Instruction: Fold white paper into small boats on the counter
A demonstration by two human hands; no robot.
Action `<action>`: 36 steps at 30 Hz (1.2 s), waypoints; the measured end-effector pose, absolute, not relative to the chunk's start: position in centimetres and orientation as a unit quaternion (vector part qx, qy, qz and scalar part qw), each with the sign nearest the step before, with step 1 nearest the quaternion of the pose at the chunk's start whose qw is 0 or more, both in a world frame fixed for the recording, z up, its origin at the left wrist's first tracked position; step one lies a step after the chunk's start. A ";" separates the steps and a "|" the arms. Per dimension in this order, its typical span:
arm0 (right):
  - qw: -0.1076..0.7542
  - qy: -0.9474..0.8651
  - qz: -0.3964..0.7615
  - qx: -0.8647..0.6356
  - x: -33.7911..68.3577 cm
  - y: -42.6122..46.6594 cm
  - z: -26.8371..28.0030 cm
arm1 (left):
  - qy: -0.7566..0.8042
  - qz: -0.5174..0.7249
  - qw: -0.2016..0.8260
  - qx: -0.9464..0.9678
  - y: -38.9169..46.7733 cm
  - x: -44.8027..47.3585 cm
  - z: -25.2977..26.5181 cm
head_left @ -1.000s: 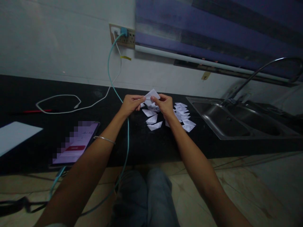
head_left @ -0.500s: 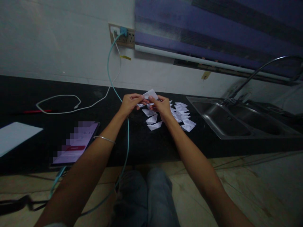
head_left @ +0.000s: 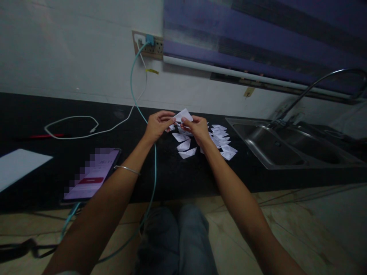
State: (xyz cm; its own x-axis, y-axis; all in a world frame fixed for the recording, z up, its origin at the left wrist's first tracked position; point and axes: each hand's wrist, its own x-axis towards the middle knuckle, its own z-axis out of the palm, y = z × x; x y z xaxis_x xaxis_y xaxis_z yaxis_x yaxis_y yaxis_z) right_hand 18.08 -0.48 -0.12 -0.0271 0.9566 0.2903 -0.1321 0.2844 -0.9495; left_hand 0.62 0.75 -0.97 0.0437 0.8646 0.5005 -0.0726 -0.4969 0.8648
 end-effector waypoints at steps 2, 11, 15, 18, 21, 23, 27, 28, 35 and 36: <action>0.589 -0.561 0.449 -0.370 18.1 -0.3 -0.3 | 0.315 0.626 0.382 0.602 0.8 0.7 -1.0; 0.600 -0.572 0.425 -0.363 18.2 0.8 -1.3 | 0.330 0.629 0.348 0.612 0.9 0.6 -1.3; 0.584 -0.580 0.437 -0.362 18.4 0.6 -1.1 | 0.343 0.619 0.333 0.624 0.8 0.5 -1.1; 0.558 -0.604 0.443 -0.357 18.6 0.3 -0.7 | 0.353 0.607 0.320 0.636 0.7 0.5 -0.9; 0.538 -0.626 0.432 -0.364 18.7 -0.1 -0.6 | 0.347 0.600 0.309 0.651 0.3 0.6 -0.5; 0.536 -0.625 0.429 -0.372 18.6 -0.2 -0.6 | 0.343 0.598 0.299 0.659 0.0 0.8 -0.2; 0.549 -0.608 0.437 -0.371 18.5 -0.1 -0.8 | 0.344 0.594 0.282 0.670 -0.3 1.1 0.1; 0.553 -0.601 0.441 -0.372 18.5 -0.1 -0.8 | 0.344 0.595 0.282 0.670 -0.3 1.1 0.1; 0.577 -0.545 0.472 -0.383 17.7 -0.4 -0.9 | 0.358 0.554 0.322 0.679 -0.1 1.4 -0.6; 0.577 -0.542 0.479 -0.380 17.6 -0.4 -1.0 | 0.355 0.539 0.310 0.698 -0.1 1.4 -0.8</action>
State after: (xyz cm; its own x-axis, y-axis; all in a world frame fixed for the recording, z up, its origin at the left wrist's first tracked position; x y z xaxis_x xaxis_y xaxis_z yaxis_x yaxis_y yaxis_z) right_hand 17.59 -0.36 -0.99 -0.0463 0.9641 0.2613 -0.1398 0.2528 -0.9574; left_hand 1.43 -0.07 -0.76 0.1662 0.8302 0.5321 0.1619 -0.5553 0.8157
